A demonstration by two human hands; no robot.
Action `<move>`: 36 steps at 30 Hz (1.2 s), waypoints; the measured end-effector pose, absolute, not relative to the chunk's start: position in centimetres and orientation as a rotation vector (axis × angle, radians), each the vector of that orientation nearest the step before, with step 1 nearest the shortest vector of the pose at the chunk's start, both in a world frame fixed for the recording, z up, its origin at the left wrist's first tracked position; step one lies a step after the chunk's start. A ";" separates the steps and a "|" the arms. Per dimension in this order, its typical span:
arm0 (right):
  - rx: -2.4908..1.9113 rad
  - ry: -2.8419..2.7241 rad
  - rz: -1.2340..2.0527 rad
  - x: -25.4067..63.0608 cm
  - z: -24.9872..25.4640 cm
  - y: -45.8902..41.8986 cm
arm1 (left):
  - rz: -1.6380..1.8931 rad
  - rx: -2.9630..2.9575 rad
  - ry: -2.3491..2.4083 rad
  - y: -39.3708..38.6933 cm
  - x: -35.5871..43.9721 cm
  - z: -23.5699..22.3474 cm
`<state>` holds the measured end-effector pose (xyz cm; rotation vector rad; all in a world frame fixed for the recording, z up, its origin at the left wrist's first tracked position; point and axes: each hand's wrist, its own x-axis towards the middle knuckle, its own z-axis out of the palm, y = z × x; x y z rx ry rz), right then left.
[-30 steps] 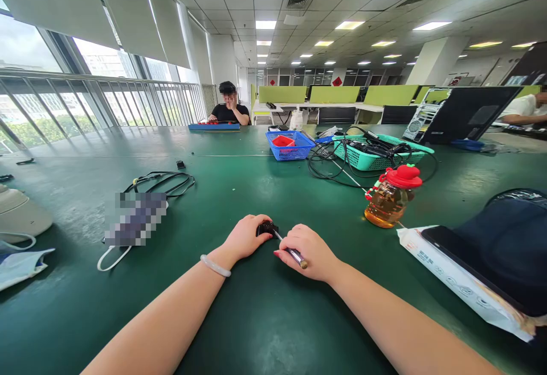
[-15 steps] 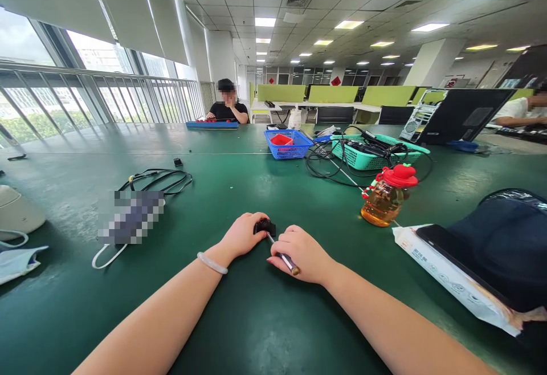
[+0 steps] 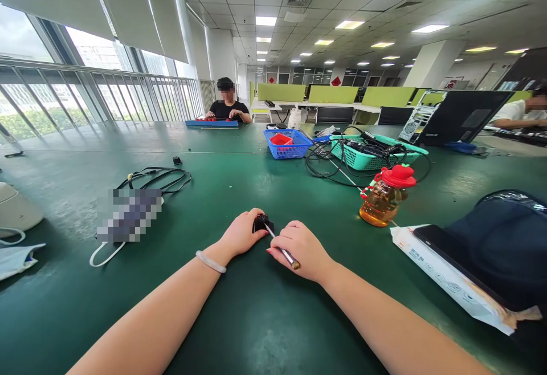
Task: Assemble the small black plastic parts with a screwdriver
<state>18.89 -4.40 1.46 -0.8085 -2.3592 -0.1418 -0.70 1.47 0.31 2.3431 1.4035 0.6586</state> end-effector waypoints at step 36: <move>-1.062 -1.351 1.173 20.1 1.0 -2.2 | 0.555 2.456 1.357 1.4 -0.9 0.4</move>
